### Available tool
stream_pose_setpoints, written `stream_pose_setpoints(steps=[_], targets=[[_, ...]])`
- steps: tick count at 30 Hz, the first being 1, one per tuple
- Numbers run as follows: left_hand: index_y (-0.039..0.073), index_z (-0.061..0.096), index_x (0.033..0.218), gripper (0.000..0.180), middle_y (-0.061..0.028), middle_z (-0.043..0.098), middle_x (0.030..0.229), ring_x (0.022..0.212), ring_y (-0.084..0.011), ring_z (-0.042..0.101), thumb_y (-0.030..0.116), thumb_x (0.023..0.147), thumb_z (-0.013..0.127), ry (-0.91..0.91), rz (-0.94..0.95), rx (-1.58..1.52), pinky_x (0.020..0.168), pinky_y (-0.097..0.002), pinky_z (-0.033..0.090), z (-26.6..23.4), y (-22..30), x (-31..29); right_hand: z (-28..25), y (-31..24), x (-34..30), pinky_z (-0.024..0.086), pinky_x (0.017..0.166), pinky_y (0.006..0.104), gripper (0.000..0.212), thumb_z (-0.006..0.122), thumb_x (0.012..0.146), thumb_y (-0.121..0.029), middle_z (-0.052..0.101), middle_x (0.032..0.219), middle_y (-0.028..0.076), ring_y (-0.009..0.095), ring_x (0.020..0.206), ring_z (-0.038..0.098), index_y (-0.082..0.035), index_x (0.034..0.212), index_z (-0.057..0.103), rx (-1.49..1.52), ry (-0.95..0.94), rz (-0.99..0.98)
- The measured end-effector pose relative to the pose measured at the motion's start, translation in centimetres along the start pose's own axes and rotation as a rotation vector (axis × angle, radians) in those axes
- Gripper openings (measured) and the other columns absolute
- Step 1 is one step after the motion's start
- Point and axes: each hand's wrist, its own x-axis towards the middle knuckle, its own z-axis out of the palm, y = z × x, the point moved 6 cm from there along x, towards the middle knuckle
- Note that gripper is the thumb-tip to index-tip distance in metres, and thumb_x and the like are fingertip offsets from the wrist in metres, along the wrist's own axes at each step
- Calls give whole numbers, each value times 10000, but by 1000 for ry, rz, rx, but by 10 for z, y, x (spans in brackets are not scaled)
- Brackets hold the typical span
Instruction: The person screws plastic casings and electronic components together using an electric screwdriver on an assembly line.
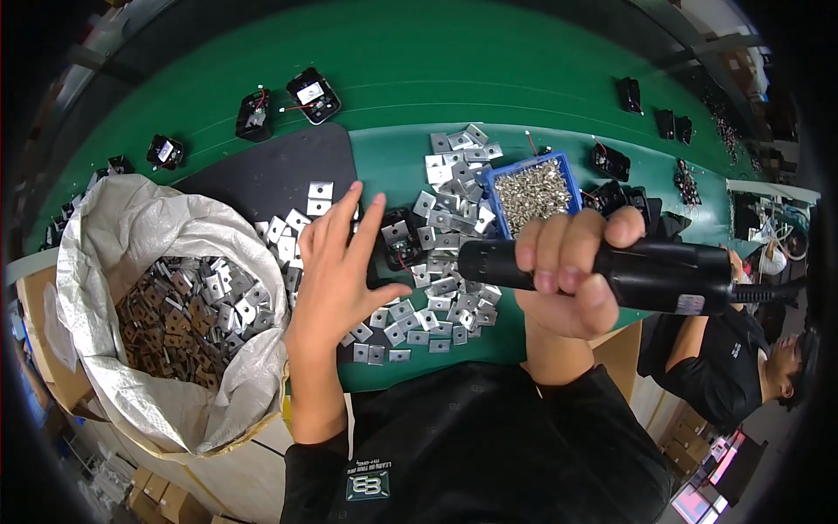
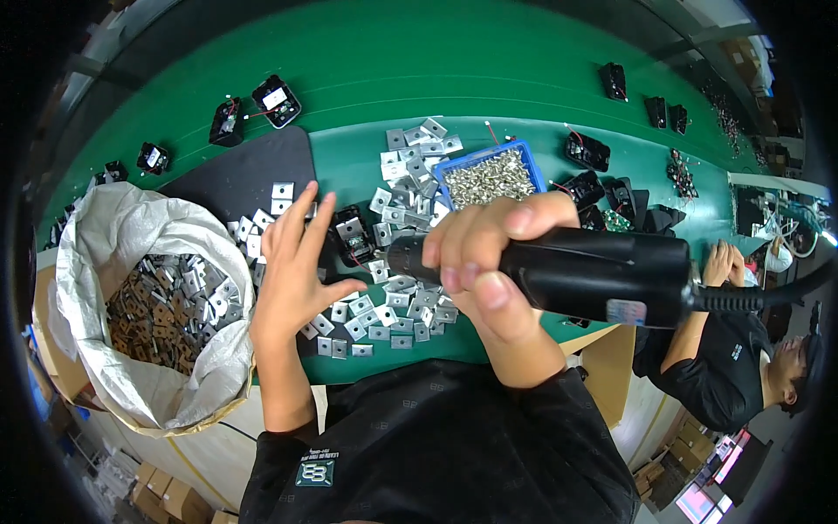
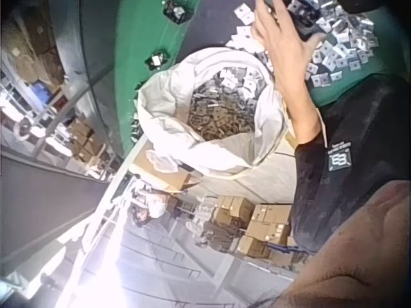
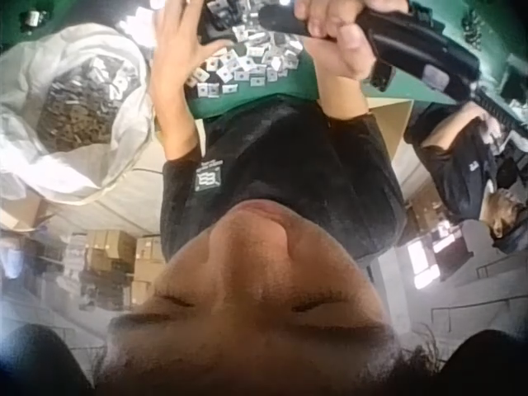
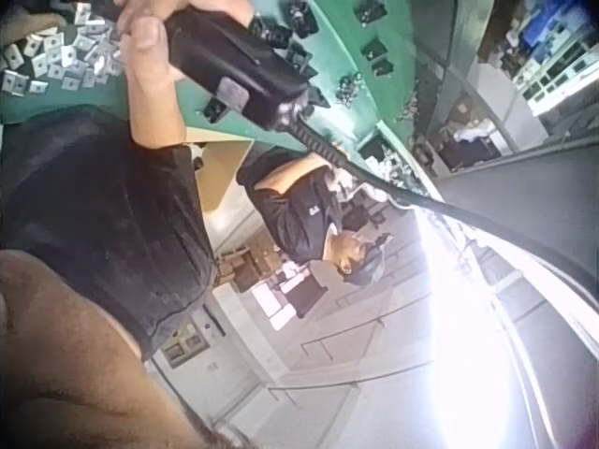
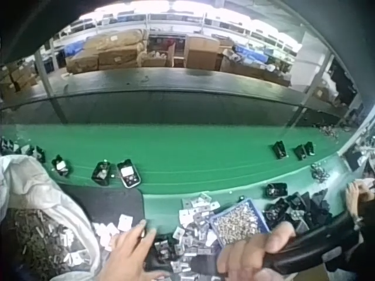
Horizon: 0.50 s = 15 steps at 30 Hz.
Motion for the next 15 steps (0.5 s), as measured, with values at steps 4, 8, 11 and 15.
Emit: stream_pose_setpoints(steps=[4,8,11,15], targets=[[60,506,1285,916,-98,532,1276,1222,-279,456,259,466,865,40,9,-3,1011,-425,277,11,-7,1,9,25,7,492,645,352,395,653,823,-82,490,678,3,144,596,530,-129,1094,368,-88,-41,-48],[63,562,1199,743,-95,595,1138,1153,-273,503,227,522,818,89,23,-54,998,-416,281,12,-8,5,14,38,11,508,660,363,390,622,818,-8,491,676,5,141,601,537,-115,1087,361,-173,-87,-63],[54,571,1184,747,-80,593,1115,1117,-242,517,273,515,820,109,42,-80,981,-418,277,13,-8,6,15,48,12,513,665,367,387,607,815,16,488,676,10,144,603,538,-105,1086,359,-174,-104,-56],[58,575,1178,740,-74,591,1107,1107,-236,520,275,515,819,114,27,-88,974,-416,280,13,-9,6,14,52,13,514,662,369,384,602,814,19,488,681,15,147,604,538,-99,1085,358,-204,-119,-64]])
